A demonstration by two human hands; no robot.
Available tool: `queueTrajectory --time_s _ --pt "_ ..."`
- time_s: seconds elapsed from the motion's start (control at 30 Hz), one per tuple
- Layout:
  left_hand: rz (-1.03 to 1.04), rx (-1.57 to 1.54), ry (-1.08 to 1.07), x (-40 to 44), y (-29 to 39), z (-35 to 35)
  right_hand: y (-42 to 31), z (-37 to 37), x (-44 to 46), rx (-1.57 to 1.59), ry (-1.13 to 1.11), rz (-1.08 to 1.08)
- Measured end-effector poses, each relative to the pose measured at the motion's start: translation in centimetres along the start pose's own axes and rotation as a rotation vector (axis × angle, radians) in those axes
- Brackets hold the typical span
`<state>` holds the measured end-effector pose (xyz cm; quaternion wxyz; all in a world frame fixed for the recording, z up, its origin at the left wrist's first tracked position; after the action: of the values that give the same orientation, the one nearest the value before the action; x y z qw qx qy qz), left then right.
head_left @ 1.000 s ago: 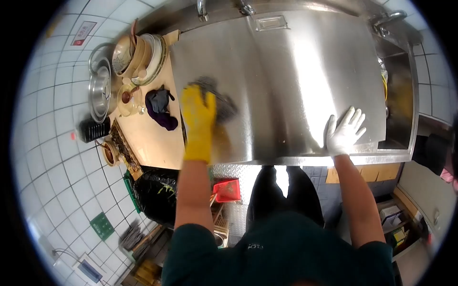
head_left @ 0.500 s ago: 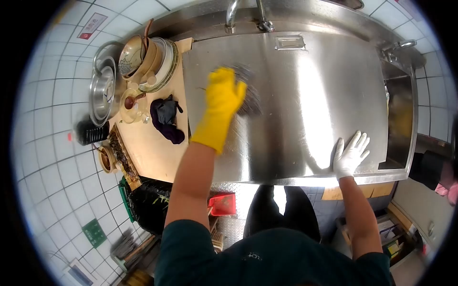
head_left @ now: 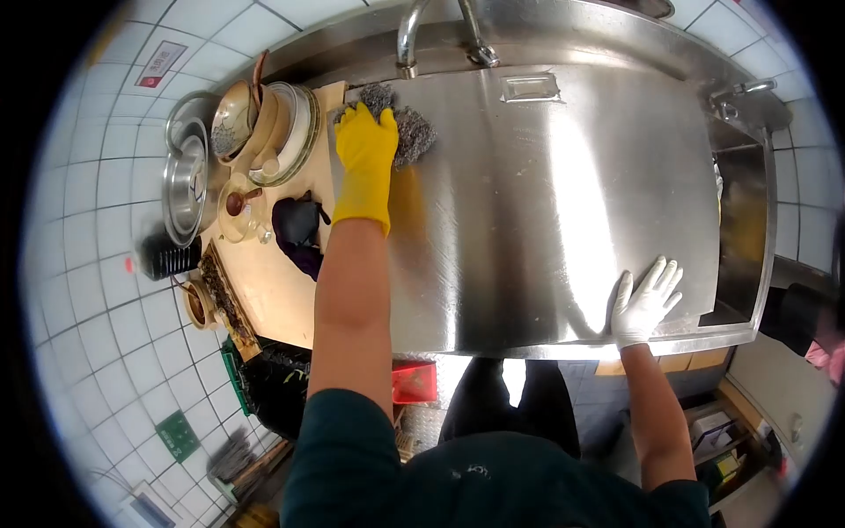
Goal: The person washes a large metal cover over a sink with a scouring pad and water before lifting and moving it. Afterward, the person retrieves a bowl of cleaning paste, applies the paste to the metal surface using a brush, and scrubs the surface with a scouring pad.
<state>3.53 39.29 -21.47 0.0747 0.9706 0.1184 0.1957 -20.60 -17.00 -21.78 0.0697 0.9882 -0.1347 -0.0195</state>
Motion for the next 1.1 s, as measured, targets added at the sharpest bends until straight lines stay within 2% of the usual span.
queueTrajectory --time_s 0.07,0.1,0.17,0.2,0.3,0.33,0.37,0.43,0.5,0.53,0.57,0.6,0.67,0.7,0.73,0.8,0.83,0.93,0.97,1.0,1.07,1.1 --pt "-0.064 -0.027 -0.052 1.0 3.8 -1.4 0.3 0.0 -0.2 -0.011 -0.006 -0.005" --pt "-0.001 -0.099 -0.057 0.5 10.4 -3.9 0.4 0.1 -0.1 -0.021 -0.004 -0.007" --pt "0.26 -0.211 0.03 -1.6 21.5 -2.7 0.1 0.2 0.0 -0.015 0.01 -0.01" --pt "0.421 -0.219 0.199 -3.2 24.8 -2.1 0.0 0.3 -0.1 -0.005 0.019 -0.016" --pt "0.326 -0.343 0.031 -2.7 19.3 -2.3 -0.1 -0.6 0.6 0.009 0.03 -0.015" --pt "0.123 -0.325 -0.229 -0.8 14.6 -3.2 -0.2 -0.7 0.4 0.016 0.014 -0.018" --pt "0.154 -0.151 0.034 0.1 7.4 -1.0 -0.2 -0.6 0.3 0.008 0.006 -0.014" --pt "-0.016 -0.3 -0.254 2.2 4.4 -5.0 -0.4 -0.8 0.4 0.001 -0.017 -0.005" --pt "-0.043 0.123 0.128 2.3 1.4 -0.6 -0.2 -0.8 0.1 0.003 -0.028 0.002" --pt "-0.076 -0.104 -0.073 2.3 6.4 -1.8 -0.1 -0.8 0.0 -0.006 -0.025 -0.004" --pt "0.021 -0.215 -0.037 1.7 12.0 -1.3 -0.1 -0.8 0.2 -0.015 -0.011 -0.008" --pt "0.175 -0.196 0.03 1.2 17.9 -0.8 -0.1 -0.7 0.2 -0.026 -0.005 -0.015" --pt "0.31 -0.261 -0.106 -0.5 27.2 -0.1 -0.1 -0.9 0.2 0.0 0.0 -0.013" --pt "0.352 -0.207 -0.026 -1.4 28.8 2.0 0.1 -0.7 0.3 0.006 0.008 -0.01" --pt "0.38 -0.299 -0.081 -2.1 28.8 2.1 0.2 -0.4 0.4 0.017 0.008 -0.01" --pt "0.338 -0.335 -0.194 -2.1 25.8 -0.5 0.1 -0.7 0.3 0.033 0.004 -0.016" --pt "0.242 -0.24 -0.093 -2.0 21.6 0.5 0.0 -0.8 0.3 0.043 -0.002 -0.014" --pt "0.368 0.371 -0.11 -0.5 7.6 0.2 -0.1 -1.1 0.5 0.032 -0.063 0.003" --pt "0.066 -0.032 0.115 0.0 3.2 -3.7 -0.1 -1.2 0.5 0.073 -0.064 0.001" --pt "0.056 0.307 0.205 -0.3 -2.5 -2.6 -0.2 -1.6 0.5 0.058 -0.108 0.003" --pt "-0.002 0.509 0.23 -0.9 -3.4 -2.1 -0.2 -2.3 1.0 0.034 -0.188 0.017" --pt "-0.051 0.367 0.156 -1.6 -2.1 -0.6 0.0 -1.8 0.8 0.062 -0.14 -0.002"
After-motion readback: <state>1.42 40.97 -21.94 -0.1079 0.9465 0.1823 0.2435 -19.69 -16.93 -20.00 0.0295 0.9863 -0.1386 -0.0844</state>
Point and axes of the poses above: each hand's wrist, its own x-axis towards the middle knuckle, its own z-axis out of the palm, y = z × x, the point moved 10 cm from there along x, towards the middle knuckle, and after that the axes turned 2 degrees about y, right-handed, at the moved point
